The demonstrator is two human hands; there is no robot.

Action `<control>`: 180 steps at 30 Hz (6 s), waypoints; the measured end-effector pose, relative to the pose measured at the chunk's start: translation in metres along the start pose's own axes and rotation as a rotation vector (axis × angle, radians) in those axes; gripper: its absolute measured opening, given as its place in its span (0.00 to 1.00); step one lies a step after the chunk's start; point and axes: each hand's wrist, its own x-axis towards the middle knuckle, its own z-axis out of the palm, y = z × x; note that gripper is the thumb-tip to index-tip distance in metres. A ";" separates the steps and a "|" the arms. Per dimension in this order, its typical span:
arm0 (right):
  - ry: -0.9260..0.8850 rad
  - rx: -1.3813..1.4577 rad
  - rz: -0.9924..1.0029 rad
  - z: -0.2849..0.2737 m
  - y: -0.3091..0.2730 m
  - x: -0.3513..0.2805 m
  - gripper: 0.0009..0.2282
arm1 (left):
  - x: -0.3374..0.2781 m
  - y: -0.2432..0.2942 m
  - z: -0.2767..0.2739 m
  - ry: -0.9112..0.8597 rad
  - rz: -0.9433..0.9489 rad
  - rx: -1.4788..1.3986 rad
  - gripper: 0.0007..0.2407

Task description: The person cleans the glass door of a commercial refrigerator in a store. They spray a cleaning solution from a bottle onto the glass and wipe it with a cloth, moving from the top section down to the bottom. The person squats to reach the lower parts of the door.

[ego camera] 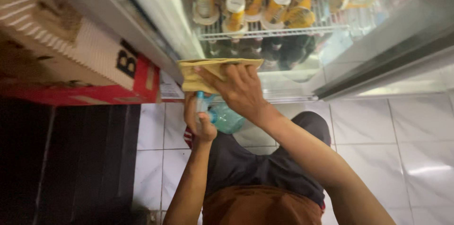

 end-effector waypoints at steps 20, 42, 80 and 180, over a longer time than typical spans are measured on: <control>0.425 -0.250 0.778 -0.090 0.123 -0.112 0.26 | 0.011 0.028 0.133 -0.605 -0.132 -0.479 0.32; 0.100 0.105 0.395 0.043 0.001 -0.009 0.25 | -0.006 -0.054 0.002 -0.214 -0.189 -0.091 0.33; 0.341 -0.116 0.715 -0.058 0.120 -0.163 0.16 | -0.013 -0.001 0.128 -0.612 -0.163 -0.472 0.28; -0.248 0.320 0.413 0.155 -0.044 -0.083 0.30 | -0.062 -0.112 -0.029 -0.031 -0.348 -0.179 0.30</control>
